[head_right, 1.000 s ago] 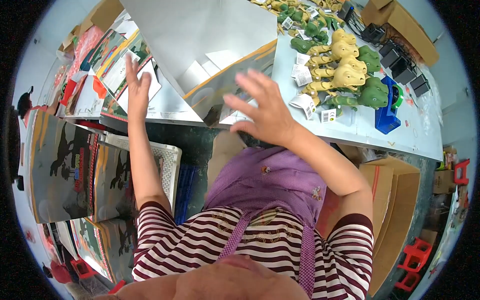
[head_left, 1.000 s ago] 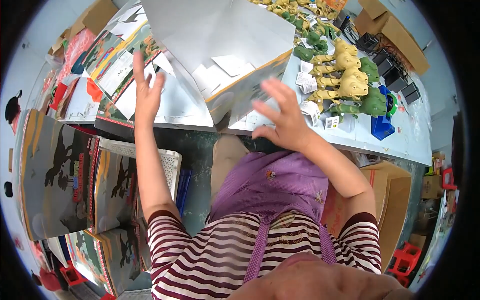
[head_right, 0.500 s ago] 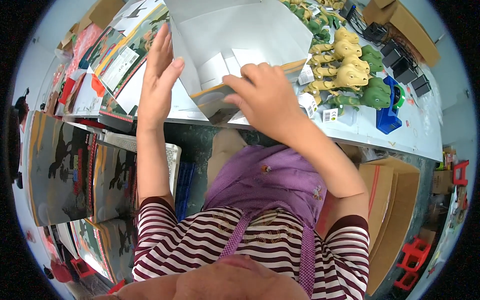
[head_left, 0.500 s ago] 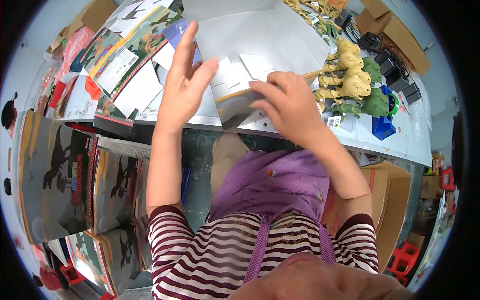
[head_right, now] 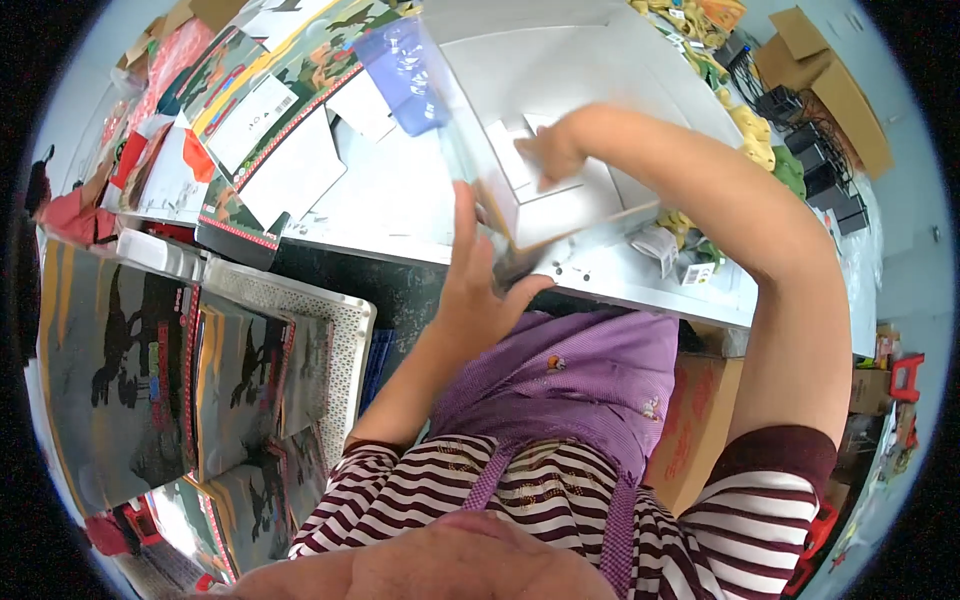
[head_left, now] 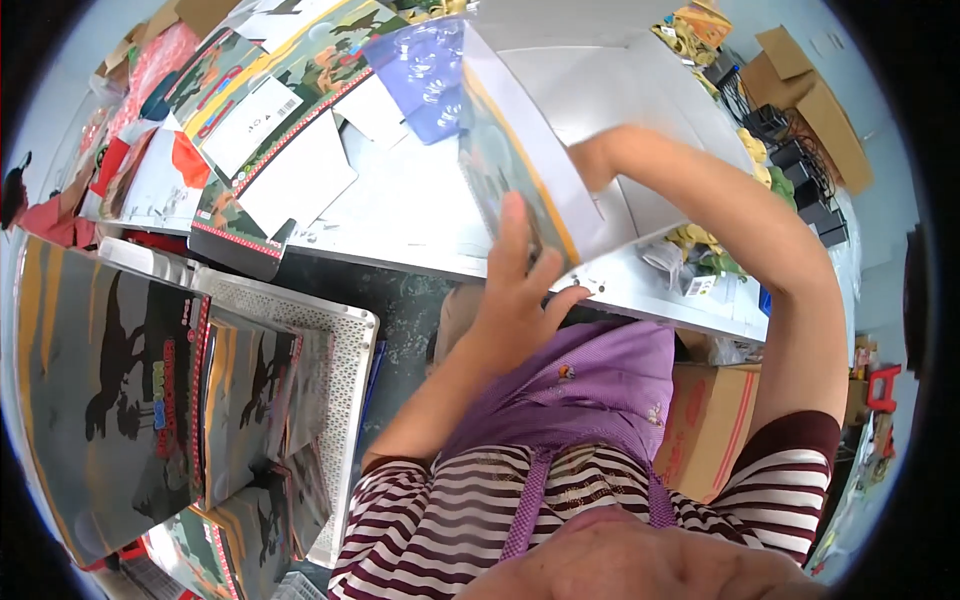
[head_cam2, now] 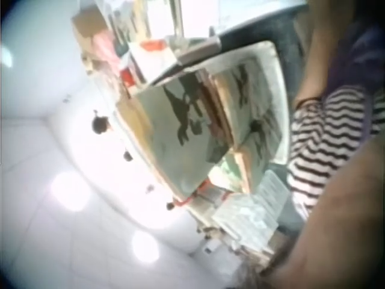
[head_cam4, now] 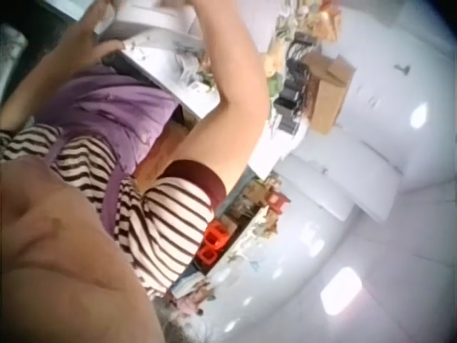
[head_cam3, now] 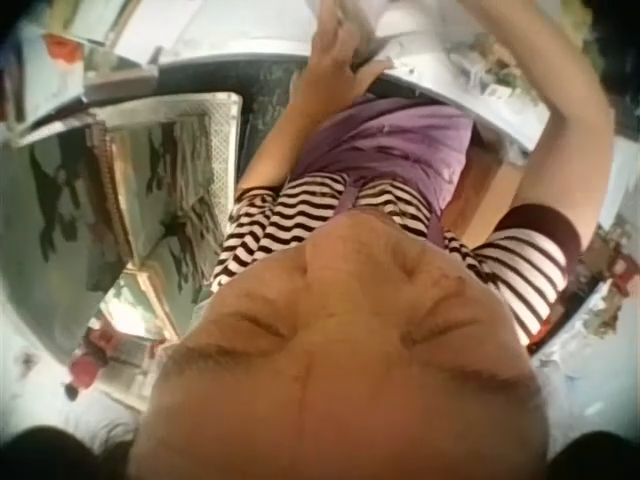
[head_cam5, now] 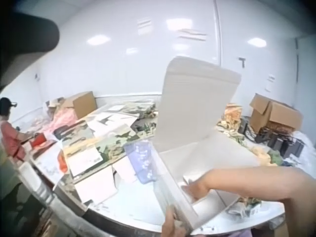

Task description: Packing sets of toy dinosaurs into cardboard boxes in a factory setting.

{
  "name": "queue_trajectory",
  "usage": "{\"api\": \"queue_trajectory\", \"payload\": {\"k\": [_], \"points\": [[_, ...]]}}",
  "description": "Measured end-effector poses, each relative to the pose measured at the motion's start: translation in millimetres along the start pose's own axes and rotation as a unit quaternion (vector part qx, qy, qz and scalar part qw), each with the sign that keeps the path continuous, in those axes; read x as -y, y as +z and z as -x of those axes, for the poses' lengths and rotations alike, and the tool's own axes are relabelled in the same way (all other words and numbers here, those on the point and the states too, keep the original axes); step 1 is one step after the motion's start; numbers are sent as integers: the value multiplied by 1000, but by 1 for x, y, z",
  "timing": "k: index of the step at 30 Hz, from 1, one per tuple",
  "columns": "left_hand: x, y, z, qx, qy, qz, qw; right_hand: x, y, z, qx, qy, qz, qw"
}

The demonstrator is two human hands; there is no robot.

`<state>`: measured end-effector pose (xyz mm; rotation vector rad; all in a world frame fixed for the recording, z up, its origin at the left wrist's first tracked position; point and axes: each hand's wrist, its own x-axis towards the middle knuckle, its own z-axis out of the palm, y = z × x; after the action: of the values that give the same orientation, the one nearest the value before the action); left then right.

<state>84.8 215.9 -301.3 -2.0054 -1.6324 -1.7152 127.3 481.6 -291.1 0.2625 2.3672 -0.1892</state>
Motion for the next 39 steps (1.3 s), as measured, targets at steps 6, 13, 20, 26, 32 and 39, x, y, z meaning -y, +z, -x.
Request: {"api": "queue_trajectory", "payload": {"k": [6,13,20,26,32,39], "points": [[30,-2,0,-41,75,-20,996,18,-10,7,-4,-13,-163,987],[29,-9,-5,24,-7,-51,998,38,-16,4,81,-71,-107,988],[47,8,-11,-47,-18,22,998,0,-15,-30,1,-48,-24,999],[60,23,-33,-60,-76,-14,995,64,-76,126,-238,206,18,949],[39,14,-35,-157,-1,-216,964,89,18,289,-606,198,-181,749],[-23,60,-19,214,-228,301,901,80,230,249,-778,411,-393,268]]}}
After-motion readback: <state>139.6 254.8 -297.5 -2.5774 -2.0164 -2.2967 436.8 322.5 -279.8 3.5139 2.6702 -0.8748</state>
